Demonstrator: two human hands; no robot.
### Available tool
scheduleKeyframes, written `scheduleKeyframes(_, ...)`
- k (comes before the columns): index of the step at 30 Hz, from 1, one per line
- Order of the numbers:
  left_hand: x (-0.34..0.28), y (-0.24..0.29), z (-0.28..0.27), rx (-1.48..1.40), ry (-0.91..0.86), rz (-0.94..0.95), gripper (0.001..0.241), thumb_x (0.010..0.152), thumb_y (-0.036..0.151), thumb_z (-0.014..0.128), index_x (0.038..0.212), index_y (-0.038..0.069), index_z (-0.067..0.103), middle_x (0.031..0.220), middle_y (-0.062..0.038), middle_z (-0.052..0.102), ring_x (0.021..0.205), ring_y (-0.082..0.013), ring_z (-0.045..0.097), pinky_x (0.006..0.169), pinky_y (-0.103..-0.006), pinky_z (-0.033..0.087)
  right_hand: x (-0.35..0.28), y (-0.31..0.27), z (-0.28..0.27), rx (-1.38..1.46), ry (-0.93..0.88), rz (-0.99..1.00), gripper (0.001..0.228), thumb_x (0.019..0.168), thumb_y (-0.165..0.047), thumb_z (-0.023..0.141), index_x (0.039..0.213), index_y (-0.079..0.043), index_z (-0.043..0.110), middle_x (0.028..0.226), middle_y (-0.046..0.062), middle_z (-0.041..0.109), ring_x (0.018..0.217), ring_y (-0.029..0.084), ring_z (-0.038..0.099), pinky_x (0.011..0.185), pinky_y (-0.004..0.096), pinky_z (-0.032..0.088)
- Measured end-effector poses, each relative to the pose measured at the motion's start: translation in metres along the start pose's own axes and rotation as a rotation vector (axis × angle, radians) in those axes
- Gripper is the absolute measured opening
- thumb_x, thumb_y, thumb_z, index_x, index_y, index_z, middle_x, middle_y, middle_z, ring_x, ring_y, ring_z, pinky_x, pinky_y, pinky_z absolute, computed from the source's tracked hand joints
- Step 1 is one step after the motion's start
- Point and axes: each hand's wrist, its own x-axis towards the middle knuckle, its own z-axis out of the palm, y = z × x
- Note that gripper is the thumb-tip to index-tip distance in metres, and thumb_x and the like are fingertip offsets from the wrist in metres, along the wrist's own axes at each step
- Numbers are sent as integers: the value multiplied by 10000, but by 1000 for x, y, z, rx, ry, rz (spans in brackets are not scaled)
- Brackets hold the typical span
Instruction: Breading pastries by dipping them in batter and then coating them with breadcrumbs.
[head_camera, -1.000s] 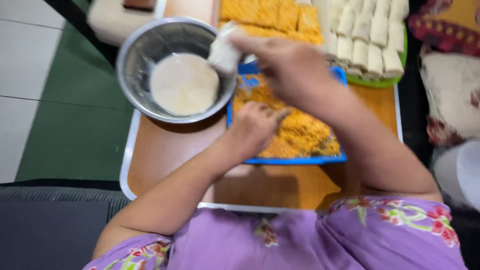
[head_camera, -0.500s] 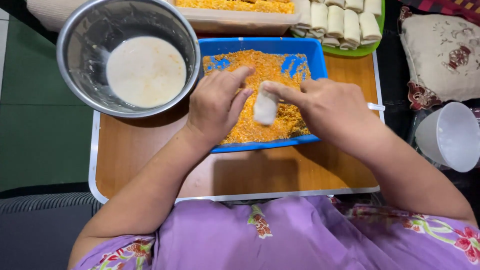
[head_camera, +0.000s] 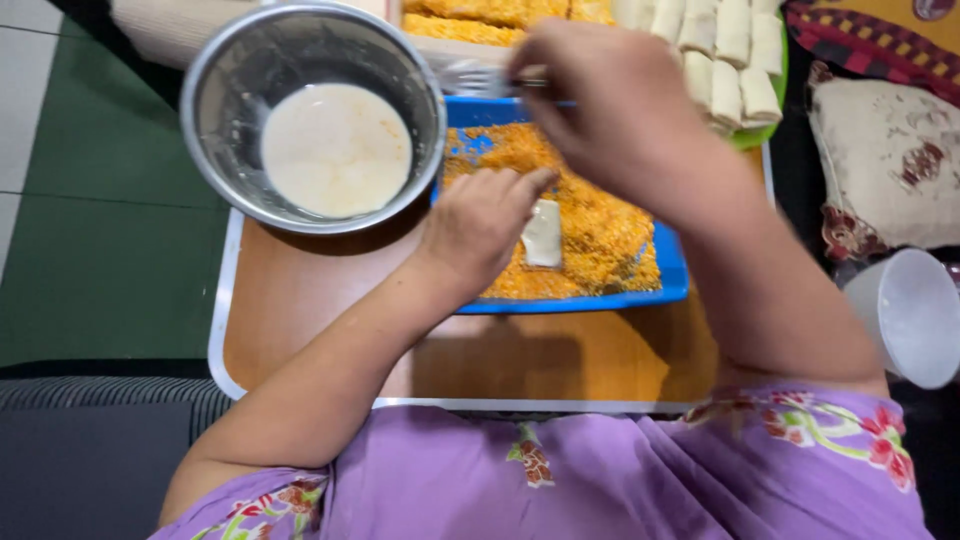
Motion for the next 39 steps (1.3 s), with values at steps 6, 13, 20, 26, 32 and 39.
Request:
scheduleKeyframes(6, -7, -25, 30, 128, -285, -159, 326, 952, 31, 557, 1266, 81, 632, 1159, -193, 670, 1082, -390, 655, 866, -517, 524, 77, -9, 114, -38, -122, -249, 196, 794, -55, 698, 971, -126, 744, 904, 144, 737, 871, 389, 715, 709, 502, 548)
scheduleKeyframes(13, -14, -35, 49, -105, -104, -261, 315, 951, 51, 570, 1266, 47, 596, 1196, -231, 651, 1109, -439, 629, 928, -551, 490, 95, -12, 158, -29, -374, -218, 192, 774, -32, 680, 882, -153, 782, 841, 146, 735, 832, 394, 703, 716, 500, 546)
scheduleKeyframes(20, -6, -20, 10, -161, -82, -191, 357, 883, -23, 607, 1238, 6, 586, 1210, -259, 590, 1099, -479, 596, 905, -521, 497, 29, 13, 39, 90, -74, -293, 157, 831, 7, 695, 974, -51, 724, 967, 155, 722, 951, 380, 692, 816, 456, 553)
scheduleKeyframes(26, -4, -11, -14, -248, -221, -243, 183, 866, 68, 732, 1014, 6, 643, 1048, -221, 646, 993, -443, 636, 849, -507, 516, -73, 47, 0, -28, -330, 195, 210, 893, -205, 800, 1037, -66, 736, 1000, 145, 714, 929, 349, 684, 799, 449, 545)
scheduleKeyframes(32, -3, -6, -12, -166, -327, -263, 444, 698, 184, 863, 1017, -32, 642, 1042, -241, 642, 1010, -449, 625, 852, -498, 515, -103, 63, 38, 57, -428, 218, 675, 687, -382, 900, 1223, -62, 646, 1106, 200, 671, 1031, 412, 639, 840, 469, 519)
scheduleKeyframes(39, 7, 8, -22, -142, -418, -281, 602, 559, 251, 944, 983, -37, 630, 1013, -238, 613, 1002, -457, 593, 849, -512, 496, -92, 43, 47, 56, -682, 391, 627, 656, -338, 898, 1121, -40, 602, 1028, 203, 675, 1037, 405, 644, 843, 492, 512)
